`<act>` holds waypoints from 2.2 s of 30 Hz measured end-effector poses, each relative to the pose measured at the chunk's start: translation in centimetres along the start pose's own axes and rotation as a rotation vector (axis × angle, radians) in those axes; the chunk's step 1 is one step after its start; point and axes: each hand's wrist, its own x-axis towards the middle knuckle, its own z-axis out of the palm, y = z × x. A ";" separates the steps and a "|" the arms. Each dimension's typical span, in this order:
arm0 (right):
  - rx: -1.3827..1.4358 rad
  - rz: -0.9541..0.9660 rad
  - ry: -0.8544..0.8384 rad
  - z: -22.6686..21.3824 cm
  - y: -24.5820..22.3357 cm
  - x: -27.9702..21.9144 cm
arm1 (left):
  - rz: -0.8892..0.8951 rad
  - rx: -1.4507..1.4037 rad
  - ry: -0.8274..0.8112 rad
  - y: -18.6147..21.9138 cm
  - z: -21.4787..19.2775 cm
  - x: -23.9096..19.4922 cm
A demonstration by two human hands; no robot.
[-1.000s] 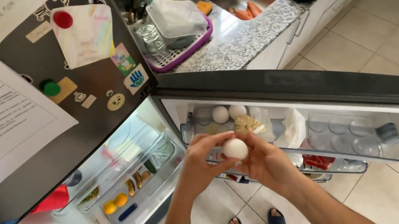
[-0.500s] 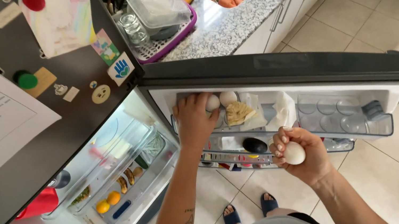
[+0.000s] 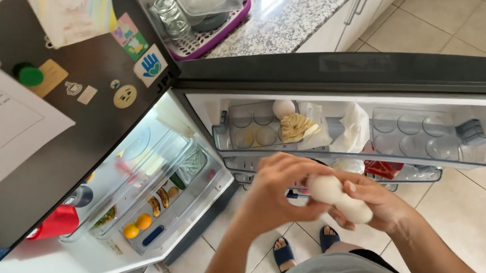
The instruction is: Retrieving eggs from the refrigerator and placing them into a pot to be filled with water for boiling.
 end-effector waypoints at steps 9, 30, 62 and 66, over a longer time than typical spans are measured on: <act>-0.016 -0.273 0.260 -2.2 -1.6 -7.2 | 0.149 0.225 -0.035 -1.7 1.4 7.2; 0.021 -0.325 0.468 -31.4 -11.4 -33.1 | -0.734 0.904 -0.029 3.8 15.5 21.3; 0.102 0.213 0.396 -63.8 -49.4 15.5 | -0.501 0.357 0.225 -35.6 26.0 64.1; -0.613 -0.026 0.318 -68.4 -55.0 25.4 | -0.571 0.561 0.410 -51.2 26.6 67.7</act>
